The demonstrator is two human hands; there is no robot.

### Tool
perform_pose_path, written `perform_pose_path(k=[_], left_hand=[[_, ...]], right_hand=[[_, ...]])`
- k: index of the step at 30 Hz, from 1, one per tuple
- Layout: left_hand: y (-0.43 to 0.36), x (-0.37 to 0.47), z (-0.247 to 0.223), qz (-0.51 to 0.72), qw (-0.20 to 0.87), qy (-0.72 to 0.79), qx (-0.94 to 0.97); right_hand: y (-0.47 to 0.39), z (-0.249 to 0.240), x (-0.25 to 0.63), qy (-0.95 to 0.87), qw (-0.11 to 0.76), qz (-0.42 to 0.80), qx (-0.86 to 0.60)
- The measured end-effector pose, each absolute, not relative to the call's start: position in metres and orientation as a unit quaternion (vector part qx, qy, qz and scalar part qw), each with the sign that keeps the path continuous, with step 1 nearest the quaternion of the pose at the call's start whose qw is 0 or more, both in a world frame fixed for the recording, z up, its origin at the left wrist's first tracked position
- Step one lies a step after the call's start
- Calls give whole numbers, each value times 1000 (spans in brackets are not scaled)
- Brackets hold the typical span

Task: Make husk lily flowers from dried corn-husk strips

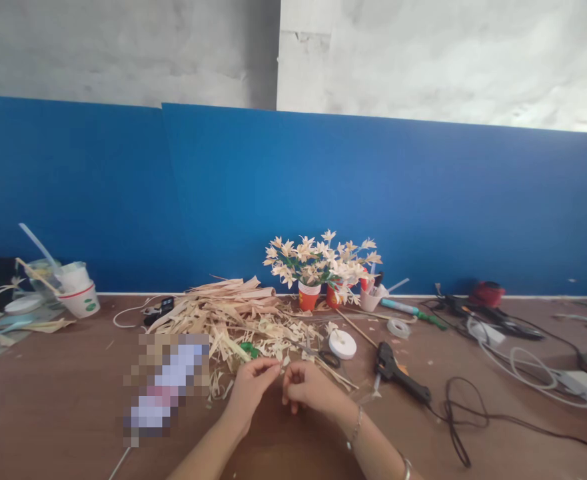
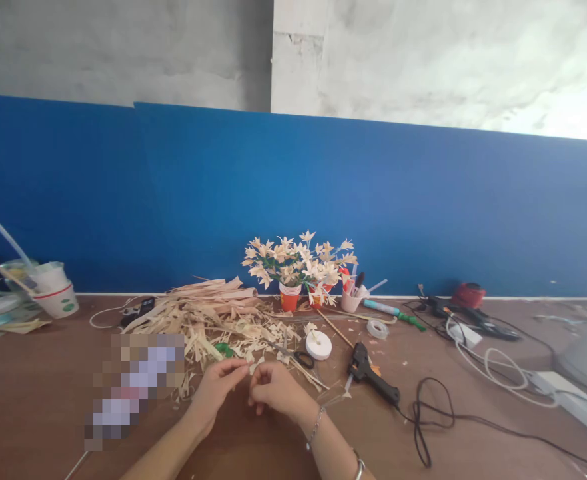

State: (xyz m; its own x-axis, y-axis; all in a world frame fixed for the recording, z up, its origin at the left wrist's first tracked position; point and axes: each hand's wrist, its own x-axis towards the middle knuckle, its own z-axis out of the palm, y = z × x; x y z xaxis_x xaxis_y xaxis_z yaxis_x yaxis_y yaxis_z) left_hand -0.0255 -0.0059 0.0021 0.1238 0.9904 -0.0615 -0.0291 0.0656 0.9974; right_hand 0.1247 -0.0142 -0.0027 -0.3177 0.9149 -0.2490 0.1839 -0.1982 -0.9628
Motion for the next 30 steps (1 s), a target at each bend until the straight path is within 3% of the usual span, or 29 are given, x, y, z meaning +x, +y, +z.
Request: perform_pose_path(k=[30], left_hand=[[-8,-23,3,471,602,444,468]], right_hand=[[-17,4,122,-563,302,588,-496]])
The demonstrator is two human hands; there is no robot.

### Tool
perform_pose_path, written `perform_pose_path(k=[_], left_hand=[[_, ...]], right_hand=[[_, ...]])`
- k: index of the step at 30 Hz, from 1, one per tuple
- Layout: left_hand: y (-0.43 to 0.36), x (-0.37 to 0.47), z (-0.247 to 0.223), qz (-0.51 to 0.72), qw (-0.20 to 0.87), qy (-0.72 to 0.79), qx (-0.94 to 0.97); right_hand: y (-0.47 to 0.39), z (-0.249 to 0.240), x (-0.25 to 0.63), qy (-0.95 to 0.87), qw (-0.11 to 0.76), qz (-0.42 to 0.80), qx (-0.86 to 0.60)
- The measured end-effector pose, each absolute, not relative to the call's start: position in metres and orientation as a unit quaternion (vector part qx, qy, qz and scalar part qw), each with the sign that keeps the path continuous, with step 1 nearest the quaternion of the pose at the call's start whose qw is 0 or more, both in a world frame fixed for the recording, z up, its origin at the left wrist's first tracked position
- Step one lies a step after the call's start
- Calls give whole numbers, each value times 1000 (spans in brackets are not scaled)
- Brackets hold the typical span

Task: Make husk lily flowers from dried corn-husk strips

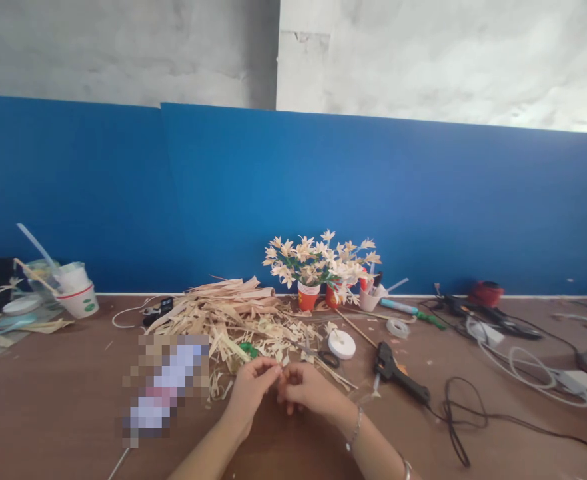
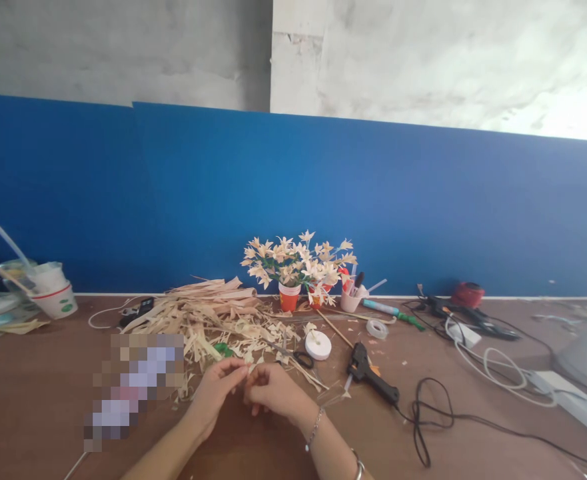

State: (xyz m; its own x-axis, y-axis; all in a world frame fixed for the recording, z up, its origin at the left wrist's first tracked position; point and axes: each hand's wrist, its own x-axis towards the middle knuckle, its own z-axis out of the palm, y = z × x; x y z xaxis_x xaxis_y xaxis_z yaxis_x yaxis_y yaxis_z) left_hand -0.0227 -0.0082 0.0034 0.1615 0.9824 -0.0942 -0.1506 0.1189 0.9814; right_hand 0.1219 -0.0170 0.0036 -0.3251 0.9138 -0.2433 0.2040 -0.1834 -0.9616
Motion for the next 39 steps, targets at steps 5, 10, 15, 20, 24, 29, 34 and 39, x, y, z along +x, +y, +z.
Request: perform_pose_path(k=[5,10,15,20,24,29,34,39], left_hand=[[-7,-24,4,447,626,429,473],[-9,-23,4,423,634,415,497],[-9,-22,2,411,645,411,496],[-9,-22,2,402,654,417,486],[-10,-22,4,395,649,412,503],[-11,-21,5,404,649,408,500],[-12,-21,3,407,656,395,498],[-11,-22,2,409,646,399,506]], right_hand=[[-15,14,127,-548,395,550,-491],[-16,20,121,-515,455,557,-466],[-16,20,121,-510,459,551,-475],[-15,20,125,-528,441,546,-478],[-15,18,127,-524,432,555,-480],[-14,14,128,-505,438,571,-476],[-12,9,129,-493,441,588,-466],[-8,5,132,-530,412,561,-485]])
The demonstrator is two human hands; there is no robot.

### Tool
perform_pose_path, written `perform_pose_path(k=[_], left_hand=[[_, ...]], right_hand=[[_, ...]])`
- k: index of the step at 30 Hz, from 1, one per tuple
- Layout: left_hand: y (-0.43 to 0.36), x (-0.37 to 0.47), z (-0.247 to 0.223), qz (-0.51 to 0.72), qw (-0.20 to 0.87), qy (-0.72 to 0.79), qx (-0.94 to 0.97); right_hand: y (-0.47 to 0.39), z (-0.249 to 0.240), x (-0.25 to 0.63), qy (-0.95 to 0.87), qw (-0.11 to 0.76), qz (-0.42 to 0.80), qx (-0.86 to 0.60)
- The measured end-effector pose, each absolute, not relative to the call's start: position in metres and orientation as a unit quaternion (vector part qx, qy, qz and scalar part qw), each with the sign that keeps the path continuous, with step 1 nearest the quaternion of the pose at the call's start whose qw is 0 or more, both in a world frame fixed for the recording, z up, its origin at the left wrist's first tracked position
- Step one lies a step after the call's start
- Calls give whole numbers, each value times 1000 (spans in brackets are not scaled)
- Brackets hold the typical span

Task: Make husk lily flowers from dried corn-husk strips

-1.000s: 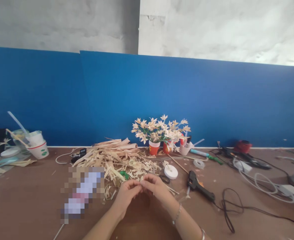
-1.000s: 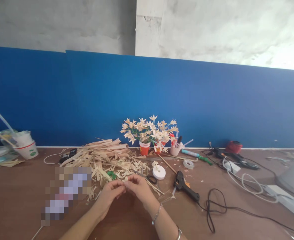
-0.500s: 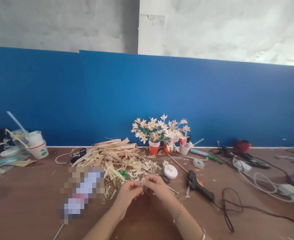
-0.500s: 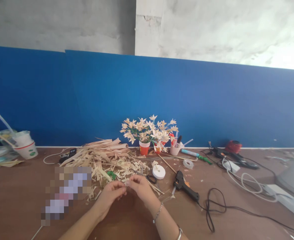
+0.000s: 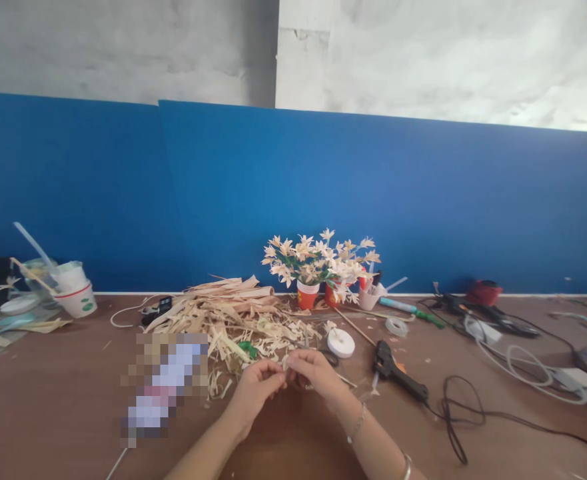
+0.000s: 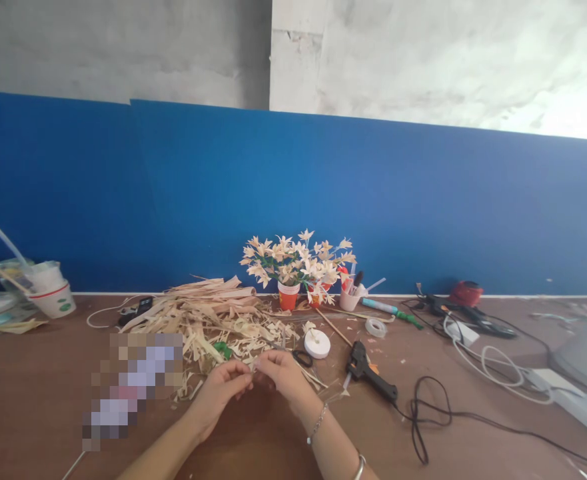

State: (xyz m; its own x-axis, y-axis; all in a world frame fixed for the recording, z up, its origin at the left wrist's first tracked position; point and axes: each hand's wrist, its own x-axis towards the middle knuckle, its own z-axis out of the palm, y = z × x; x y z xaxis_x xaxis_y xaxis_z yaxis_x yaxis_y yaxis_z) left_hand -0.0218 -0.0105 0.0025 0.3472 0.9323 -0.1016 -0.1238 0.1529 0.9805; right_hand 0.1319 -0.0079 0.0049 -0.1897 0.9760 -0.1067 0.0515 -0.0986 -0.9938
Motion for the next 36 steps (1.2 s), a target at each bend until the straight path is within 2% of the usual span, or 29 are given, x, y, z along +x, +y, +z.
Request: perform_pose_path(k=[3,6,8,10,11,16,22,26,29,32,36], left_hand=[[-8,-23,1,415,634,411,507],[-6,-23,-1,419,625,417,510],[-6,-22,-3,419,621,417,515],[-6,-22,-3,420,614,417,522],[-7,-21,-2,421,610,418,524],[-9,-21,2,425,593,432,529],[-5,-24,4,462,591,422,509],[3,-32,3,545,566,432,443],[9,-39,4,617,529,450,370],[11,-43,6,652,506,456,333],[10,-40,5,623,515,458,371]], right_hand=[[-4,16,149,-563,392,478,-548],[-6,35,190,-616,355,296,-638],[-12,44,225,-593,254,167,-746],[-22,46,256,-546,105,97,-826],[-28,44,268,-530,58,63,-843],[-47,18,288,-489,-4,-12,-872],[-47,6,289,-471,0,-31,-882],[-48,8,295,-487,0,-8,-873],[-50,8,301,-500,31,-5,-866],[-50,11,310,-474,131,-23,-871],[-50,27,305,-432,403,52,-805]])
